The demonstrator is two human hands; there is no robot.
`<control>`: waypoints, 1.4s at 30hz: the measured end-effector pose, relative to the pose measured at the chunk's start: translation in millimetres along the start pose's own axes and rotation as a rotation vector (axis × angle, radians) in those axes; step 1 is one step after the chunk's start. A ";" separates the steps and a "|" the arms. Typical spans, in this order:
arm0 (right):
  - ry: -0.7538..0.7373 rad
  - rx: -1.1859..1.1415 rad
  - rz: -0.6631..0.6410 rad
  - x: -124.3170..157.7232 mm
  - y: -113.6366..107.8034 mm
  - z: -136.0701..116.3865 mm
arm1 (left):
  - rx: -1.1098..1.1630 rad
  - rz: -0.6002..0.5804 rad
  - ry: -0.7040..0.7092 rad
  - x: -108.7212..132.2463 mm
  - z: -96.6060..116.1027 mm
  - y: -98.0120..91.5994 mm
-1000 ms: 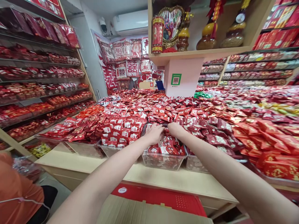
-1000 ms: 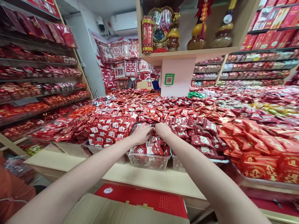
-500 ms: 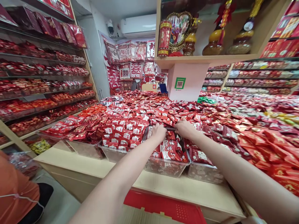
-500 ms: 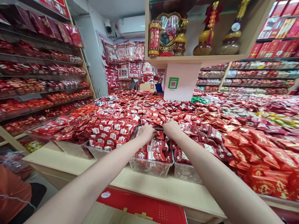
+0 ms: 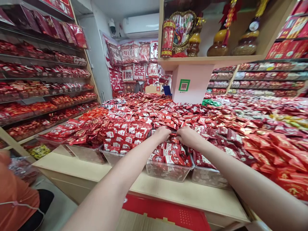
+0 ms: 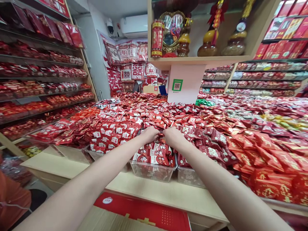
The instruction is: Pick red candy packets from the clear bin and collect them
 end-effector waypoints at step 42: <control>0.081 -0.047 -0.158 -33.7 36.7 -34.9 | 2.197 -0.003 -0.702 235.6 105.9 106.2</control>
Point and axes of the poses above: each hand's wrist, its own x-axis away from the middle knuckle, its own y-axis out of the palm, z = x × y, the point moved 7 cm from there along -x, towards the middle knuckle, and after that the axes turned 14 degrees about y, right-handed, at the moved point
